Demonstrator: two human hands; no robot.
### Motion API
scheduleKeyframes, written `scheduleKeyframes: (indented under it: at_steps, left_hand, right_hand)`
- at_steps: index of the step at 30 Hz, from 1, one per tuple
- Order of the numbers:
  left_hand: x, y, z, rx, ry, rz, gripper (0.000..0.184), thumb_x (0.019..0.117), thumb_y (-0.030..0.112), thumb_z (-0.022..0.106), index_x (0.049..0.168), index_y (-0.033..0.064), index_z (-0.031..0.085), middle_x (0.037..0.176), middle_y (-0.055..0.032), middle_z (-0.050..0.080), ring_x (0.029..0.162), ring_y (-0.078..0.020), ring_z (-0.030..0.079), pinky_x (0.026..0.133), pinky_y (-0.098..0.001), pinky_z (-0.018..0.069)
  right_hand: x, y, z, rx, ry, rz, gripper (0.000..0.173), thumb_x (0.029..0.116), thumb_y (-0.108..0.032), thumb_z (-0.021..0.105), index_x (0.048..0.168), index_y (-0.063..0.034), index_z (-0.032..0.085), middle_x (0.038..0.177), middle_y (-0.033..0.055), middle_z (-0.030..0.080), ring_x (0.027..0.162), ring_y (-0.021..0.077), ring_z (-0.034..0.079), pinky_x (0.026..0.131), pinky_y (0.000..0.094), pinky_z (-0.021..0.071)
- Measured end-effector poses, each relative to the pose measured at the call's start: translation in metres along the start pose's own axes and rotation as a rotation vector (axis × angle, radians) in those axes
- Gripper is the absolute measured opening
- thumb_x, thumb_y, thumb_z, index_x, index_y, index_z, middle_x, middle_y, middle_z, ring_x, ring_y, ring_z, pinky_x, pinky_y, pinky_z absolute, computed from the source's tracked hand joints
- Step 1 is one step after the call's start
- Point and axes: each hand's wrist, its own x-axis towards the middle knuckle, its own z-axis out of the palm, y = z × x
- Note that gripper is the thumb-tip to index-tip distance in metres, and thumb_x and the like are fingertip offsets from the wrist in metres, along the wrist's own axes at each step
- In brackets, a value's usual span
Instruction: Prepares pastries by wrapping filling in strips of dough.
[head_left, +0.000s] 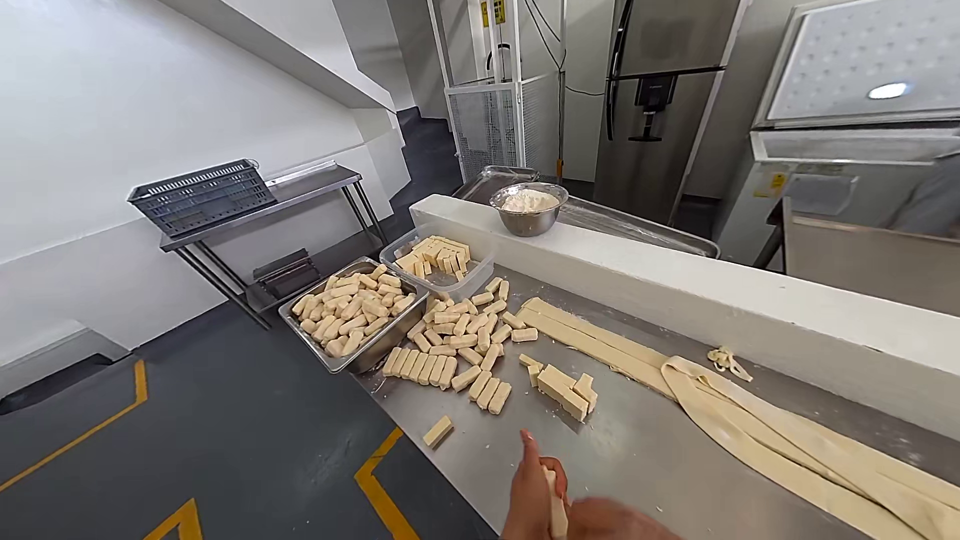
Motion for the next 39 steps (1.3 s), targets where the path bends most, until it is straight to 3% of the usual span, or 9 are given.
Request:
scheduleKeyframes:
  at_steps: [3, 5, 11, 17, 22, 25, 28, 33, 39]
  left_hand:
    - [-0.006, 0.015, -0.005, -0.156, -0.031, -0.096, 0.083, 0.1027, 0.060, -0.008, 0.072, 0.0104, 0.051, 0.052, -0.0004, 0.056, 0.042, -0.0101, 0.056, 0.043, -0.0240, 0.0494]
    - [-0.015, 0.019, 0.003, -0.189, -0.077, -0.110, 0.081, 0.1035, 0.059, -0.006, 0.071, 0.0122, 0.051, 0.052, 0.0003, 0.056, 0.041, -0.0094, 0.054, 0.042, -0.0234, 0.0488]
    - [-0.025, 0.015, 0.009, -0.326, -0.166, -0.124, 0.090, 0.0971, 0.069, -0.010, 0.066, 0.0159, 0.056, 0.054, 0.0014, 0.059, 0.046, -0.0075, 0.057, 0.047, -0.0223, 0.0500]
    - [-0.033, 0.013, 0.007, -0.487, -0.274, -0.129, 0.088, 0.0919, 0.077, -0.007, 0.056, 0.0215, 0.052, 0.050, 0.0064, 0.051, 0.041, -0.0026, 0.048, 0.041, -0.0179, 0.0397]
    - [-0.021, -0.002, -0.001, -0.351, -0.241, -0.066, 0.099, 0.0928, 0.074, -0.011, 0.099, 0.0077, 0.062, 0.081, -0.0029, 0.072, 0.072, -0.0127, 0.069, 0.065, -0.0278, 0.0581]
    - [-0.021, -0.003, 0.008, -0.161, -0.004, -0.059, 0.083, 0.1051, 0.052, -0.008, 0.084, 0.0075, 0.058, 0.062, -0.0002, 0.062, 0.055, -0.0099, 0.062, 0.057, -0.0260, 0.0550]
    - [-0.021, 0.003, 0.009, -0.224, -0.019, -0.127, 0.083, 0.1048, 0.056, -0.006, 0.071, 0.0108, 0.054, 0.053, -0.0006, 0.058, 0.044, -0.0093, 0.057, 0.044, -0.0229, 0.0501]
    - [-0.026, 0.001, 0.007, -0.302, -0.210, -0.158, 0.088, 0.1008, 0.062, -0.009, 0.069, 0.0143, 0.058, 0.058, 0.0014, 0.062, 0.050, -0.0073, 0.059, 0.049, -0.0219, 0.0516]
    - [-0.023, -0.014, 0.006, -0.280, -0.239, -0.187, 0.086, 0.1003, 0.062, -0.010, 0.071, 0.0159, 0.057, 0.055, 0.0029, 0.058, 0.046, -0.0060, 0.054, 0.048, -0.0220, 0.0485]
  right_hand:
    - [-0.001, 0.027, -0.002, -0.066, 0.123, 0.131, 0.079, 0.0711, -0.036, 0.091, 0.131, 0.0049, 0.062, 0.137, 0.0273, 0.060, 0.128, 0.0456, 0.056, 0.106, 0.0650, 0.0407]
    - [0.003, 0.033, 0.009, -0.014, 0.255, 0.073, 0.091, 0.0694, -0.038, 0.092, 0.137, 0.0099, 0.054, 0.136, 0.0268, 0.061, 0.130, 0.0419, 0.057, 0.114, 0.0613, 0.0360]
    - [0.006, 0.041, 0.032, -0.100, 0.455, -0.115, 0.069, 0.0718, -0.020, 0.086, 0.128, 0.0091, 0.058, 0.118, 0.0216, 0.071, 0.115, 0.0301, 0.068, 0.116, 0.0401, 0.0410]
    - [0.003, 0.028, 0.039, 0.086, 0.466, 0.000, 0.082, 0.0720, -0.015, 0.087, 0.136, 0.0165, 0.048, 0.121, 0.0303, 0.065, 0.119, 0.0360, 0.063, 0.108, 0.0389, 0.0471]
    - [0.000, 0.042, 0.044, -0.104, 0.537, -0.022, 0.080, 0.0700, -0.018, 0.085, 0.134, 0.0147, 0.051, 0.117, 0.0253, 0.069, 0.115, 0.0337, 0.067, 0.109, 0.0387, 0.0475]
    - [0.002, 0.039, 0.047, -0.189, 0.471, -0.017, 0.080, 0.0702, -0.018, 0.084, 0.135, 0.0146, 0.052, 0.120, 0.0263, 0.069, 0.115, 0.0383, 0.068, 0.108, 0.0447, 0.0484]
    - [0.001, 0.034, 0.037, -0.005, 0.385, 0.059, 0.094, 0.0745, -0.024, 0.089, 0.144, 0.0154, 0.040, 0.121, 0.0249, 0.068, 0.116, 0.0365, 0.065, 0.107, 0.0433, 0.0483]
    - [-0.006, 0.044, 0.043, -0.086, 0.440, -0.042, 0.082, 0.0702, -0.019, 0.086, 0.138, 0.0108, 0.051, 0.112, 0.0248, 0.068, 0.104, 0.0331, 0.067, 0.095, 0.0354, 0.0539]
    - [-0.005, 0.051, 0.066, -0.142, 0.500, -0.040, 0.074, 0.0665, -0.027, 0.087, 0.128, 0.0065, 0.060, 0.107, 0.0200, 0.068, 0.103, 0.0308, 0.067, 0.102, 0.0365, 0.0505]
